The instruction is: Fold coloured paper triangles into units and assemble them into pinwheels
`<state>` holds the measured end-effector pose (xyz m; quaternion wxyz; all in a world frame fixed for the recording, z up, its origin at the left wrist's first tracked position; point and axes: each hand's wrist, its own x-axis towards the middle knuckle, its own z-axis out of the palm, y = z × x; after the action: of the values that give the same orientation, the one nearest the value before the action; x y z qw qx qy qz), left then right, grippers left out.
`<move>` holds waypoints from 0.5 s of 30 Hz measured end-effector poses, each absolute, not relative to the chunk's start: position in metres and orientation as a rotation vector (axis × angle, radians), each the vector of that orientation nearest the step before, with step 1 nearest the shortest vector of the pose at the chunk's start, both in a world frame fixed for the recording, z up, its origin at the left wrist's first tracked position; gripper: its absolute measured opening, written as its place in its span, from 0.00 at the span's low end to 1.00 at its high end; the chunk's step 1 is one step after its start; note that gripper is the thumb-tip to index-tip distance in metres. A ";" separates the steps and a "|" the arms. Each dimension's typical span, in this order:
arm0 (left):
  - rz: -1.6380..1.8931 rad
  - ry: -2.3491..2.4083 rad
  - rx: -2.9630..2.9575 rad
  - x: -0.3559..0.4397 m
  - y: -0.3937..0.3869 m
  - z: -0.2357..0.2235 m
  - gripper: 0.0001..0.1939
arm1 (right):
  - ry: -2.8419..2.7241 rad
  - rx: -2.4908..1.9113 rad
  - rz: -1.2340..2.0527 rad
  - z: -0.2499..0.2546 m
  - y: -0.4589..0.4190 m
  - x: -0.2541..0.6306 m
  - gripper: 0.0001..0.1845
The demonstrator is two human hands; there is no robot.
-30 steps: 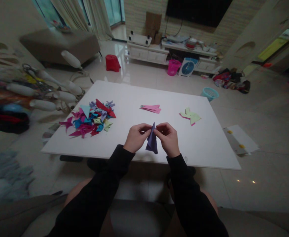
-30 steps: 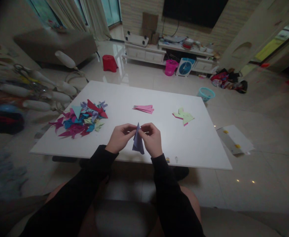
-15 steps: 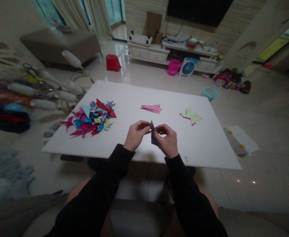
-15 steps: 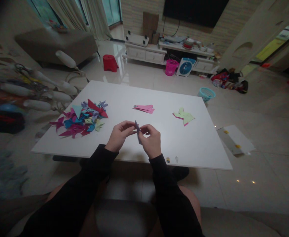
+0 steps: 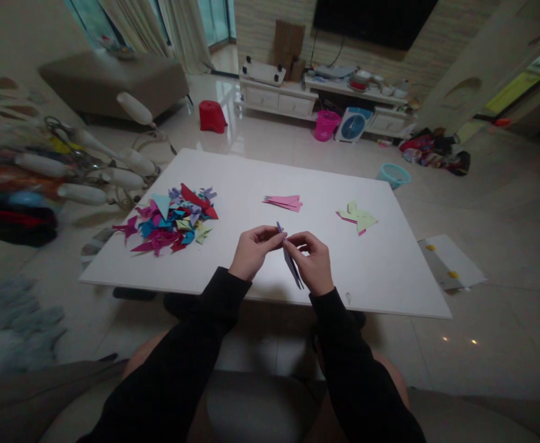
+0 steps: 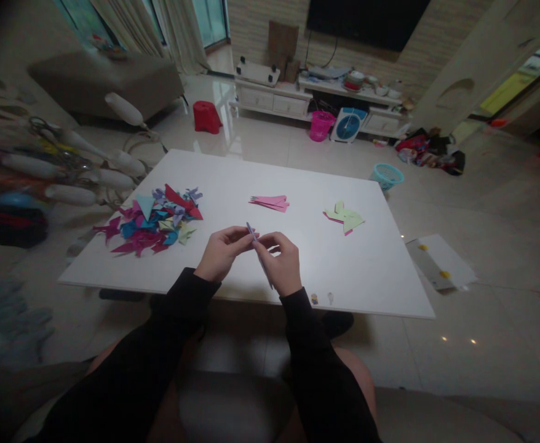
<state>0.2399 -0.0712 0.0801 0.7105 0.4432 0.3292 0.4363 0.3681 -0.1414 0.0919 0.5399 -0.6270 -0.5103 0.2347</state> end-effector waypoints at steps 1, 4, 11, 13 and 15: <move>0.968 0.717 0.973 0.240 -0.071 0.079 0.19 | -1.193 -1.482 0.586 0.092 -0.141 0.368 0.10; 0.965 0.693 0.951 0.240 -0.069 0.075 0.18 | -1.155 -1.458 0.638 0.090 -0.141 0.370 0.10; 0.928 0.804 1.044 0.237 -0.067 0.073 0.18 | -1.116 -1.457 0.634 0.081 -0.140 0.374 0.08; 0.926 0.816 1.089 0.236 -0.067 0.073 0.18 | -1.107 -1.461 0.635 0.080 -0.139 0.374 0.08; 0.939 0.829 1.115 0.236 -0.067 0.073 0.16 | -1.102 -1.470 0.624 0.081 -0.139 0.373 0.08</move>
<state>0.2361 -0.0666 0.0728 0.6687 0.4944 0.3675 0.4163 0.3735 -0.1393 0.0807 0.5649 -0.6251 -0.4687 0.2654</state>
